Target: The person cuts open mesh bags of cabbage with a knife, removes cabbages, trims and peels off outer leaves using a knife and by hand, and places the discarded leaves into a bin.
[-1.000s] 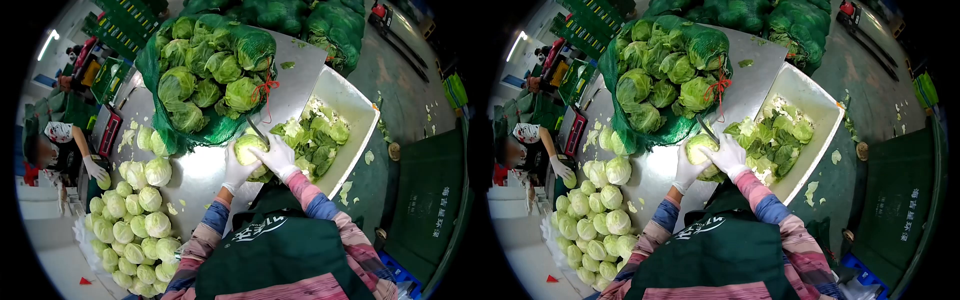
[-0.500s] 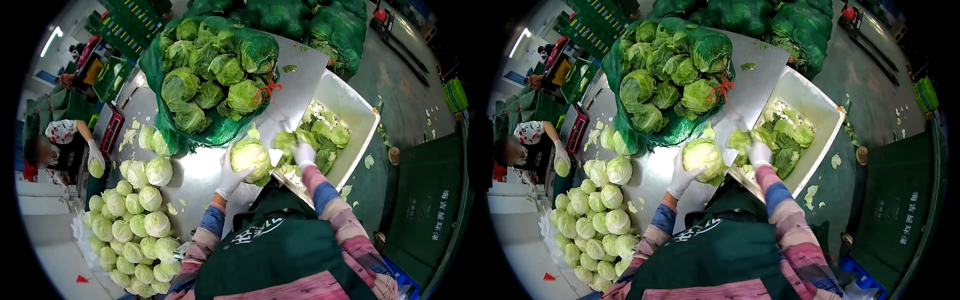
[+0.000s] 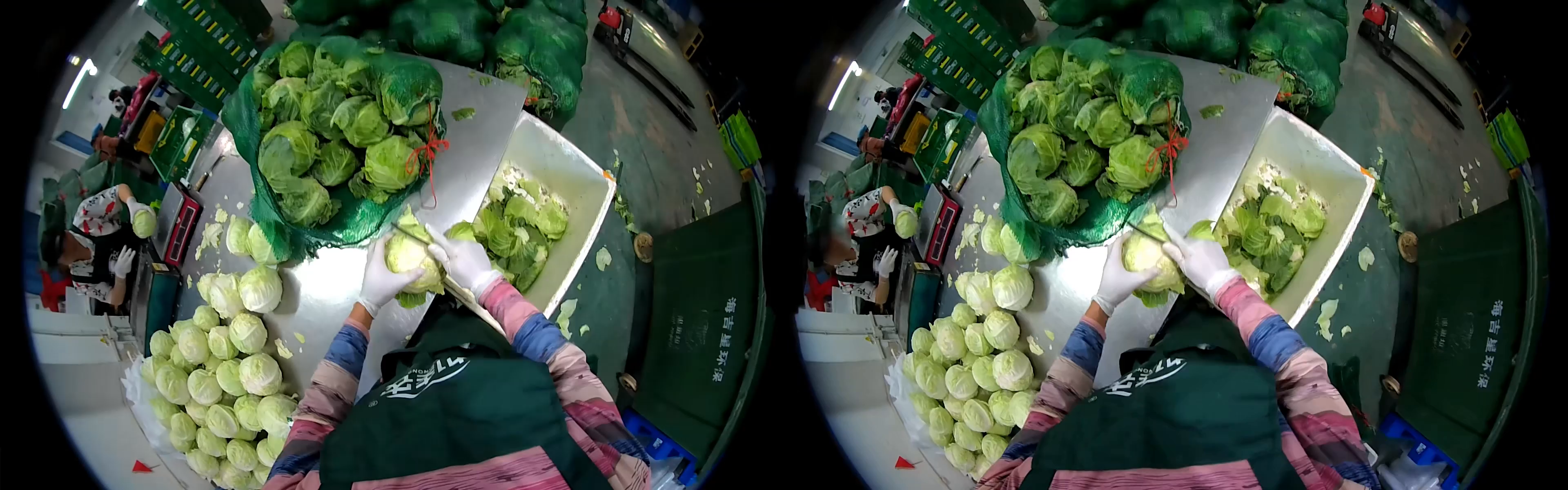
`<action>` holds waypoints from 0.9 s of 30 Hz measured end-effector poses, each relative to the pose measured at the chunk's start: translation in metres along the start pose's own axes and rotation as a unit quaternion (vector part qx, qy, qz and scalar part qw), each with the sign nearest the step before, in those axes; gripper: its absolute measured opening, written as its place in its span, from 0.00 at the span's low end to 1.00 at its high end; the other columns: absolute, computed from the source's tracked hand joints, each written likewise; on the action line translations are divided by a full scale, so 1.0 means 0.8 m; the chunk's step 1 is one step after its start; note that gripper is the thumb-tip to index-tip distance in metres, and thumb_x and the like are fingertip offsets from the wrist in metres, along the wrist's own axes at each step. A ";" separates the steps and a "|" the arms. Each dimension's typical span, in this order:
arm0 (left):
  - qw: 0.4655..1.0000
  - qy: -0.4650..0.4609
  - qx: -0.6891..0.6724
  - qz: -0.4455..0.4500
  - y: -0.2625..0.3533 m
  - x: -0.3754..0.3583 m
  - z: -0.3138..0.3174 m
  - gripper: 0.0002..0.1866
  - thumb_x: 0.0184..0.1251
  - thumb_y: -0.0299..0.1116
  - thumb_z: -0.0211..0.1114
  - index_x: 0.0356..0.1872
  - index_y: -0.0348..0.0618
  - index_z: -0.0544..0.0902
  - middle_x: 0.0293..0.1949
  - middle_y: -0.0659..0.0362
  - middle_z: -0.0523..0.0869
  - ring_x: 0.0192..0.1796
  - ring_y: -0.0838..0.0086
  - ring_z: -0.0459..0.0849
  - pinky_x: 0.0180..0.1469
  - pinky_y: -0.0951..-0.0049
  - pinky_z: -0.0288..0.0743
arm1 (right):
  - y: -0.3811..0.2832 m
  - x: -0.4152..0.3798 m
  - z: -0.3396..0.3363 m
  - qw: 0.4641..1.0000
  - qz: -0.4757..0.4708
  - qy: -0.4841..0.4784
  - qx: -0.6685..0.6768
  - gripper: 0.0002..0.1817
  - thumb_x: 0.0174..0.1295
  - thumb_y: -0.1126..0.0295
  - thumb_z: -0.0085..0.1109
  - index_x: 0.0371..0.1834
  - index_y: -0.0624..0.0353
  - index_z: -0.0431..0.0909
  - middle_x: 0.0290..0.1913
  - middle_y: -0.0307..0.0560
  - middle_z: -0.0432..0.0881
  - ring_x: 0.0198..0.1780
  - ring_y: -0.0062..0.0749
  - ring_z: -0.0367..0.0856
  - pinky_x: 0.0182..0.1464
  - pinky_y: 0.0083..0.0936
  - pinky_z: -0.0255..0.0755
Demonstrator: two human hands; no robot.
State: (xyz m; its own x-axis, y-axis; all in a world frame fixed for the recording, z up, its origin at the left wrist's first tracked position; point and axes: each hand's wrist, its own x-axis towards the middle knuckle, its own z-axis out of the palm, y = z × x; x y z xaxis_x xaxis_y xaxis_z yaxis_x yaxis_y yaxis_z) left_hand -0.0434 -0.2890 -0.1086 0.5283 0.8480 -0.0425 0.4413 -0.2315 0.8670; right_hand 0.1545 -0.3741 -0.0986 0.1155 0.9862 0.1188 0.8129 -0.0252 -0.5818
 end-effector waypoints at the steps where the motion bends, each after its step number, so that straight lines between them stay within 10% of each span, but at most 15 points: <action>1: 1.000 0.006 -0.029 -0.003 -0.014 0.002 0.005 0.49 0.40 0.44 0.81 0.63 0.31 0.67 0.57 0.45 0.71 0.62 0.54 0.71 0.66 0.62 0.67 | 0.005 0.001 0.004 0.999 -0.034 0.004 -0.007 0.28 0.72 0.49 0.43 0.72 0.43 0.64 0.27 0.54 0.81 0.27 0.51 0.80 0.30 0.43 0.73; 16: 0.999 0.033 -0.016 -0.004 -0.017 0.007 0.013 0.47 0.46 0.36 0.81 0.66 0.28 0.64 0.58 0.46 0.75 0.60 0.64 0.76 0.63 0.67 0.72 | 0.000 0.017 0.020 0.994 0.064 -0.044 -0.071 0.28 0.72 0.46 0.40 0.74 0.32 0.57 0.24 0.58 0.82 0.26 0.55 0.82 0.29 0.47 0.75; 23: 0.999 0.034 -0.026 -0.021 0.009 0.000 0.016 0.47 0.45 0.39 0.81 0.66 0.31 0.66 0.61 0.46 0.72 0.64 0.60 0.73 0.66 0.65 0.68 | -0.002 0.019 0.013 0.990 0.130 -0.030 -0.039 0.24 0.72 0.44 0.40 0.64 0.36 0.73 0.29 0.58 0.84 0.30 0.56 0.83 0.35 0.47 0.76; 27: 0.990 0.009 0.110 0.091 0.030 -0.046 0.013 0.47 0.40 0.36 0.81 0.65 0.37 0.67 0.63 0.48 0.70 0.68 0.56 0.68 0.71 0.62 0.62 | 0.069 0.027 0.017 0.936 0.348 0.001 0.056 0.31 0.72 0.42 0.36 0.46 0.52 0.85 0.39 0.63 0.84 0.45 0.59 0.82 0.50 0.48 0.74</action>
State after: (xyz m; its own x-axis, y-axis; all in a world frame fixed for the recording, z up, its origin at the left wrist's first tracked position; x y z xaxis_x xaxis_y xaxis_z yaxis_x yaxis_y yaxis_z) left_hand -0.0445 -0.3307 -0.0913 0.6015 0.7905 0.1151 0.4880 -0.4777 0.7305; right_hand 0.1942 -0.3522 -0.1394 0.5955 0.7376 -0.3184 0.4754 -0.6430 -0.6004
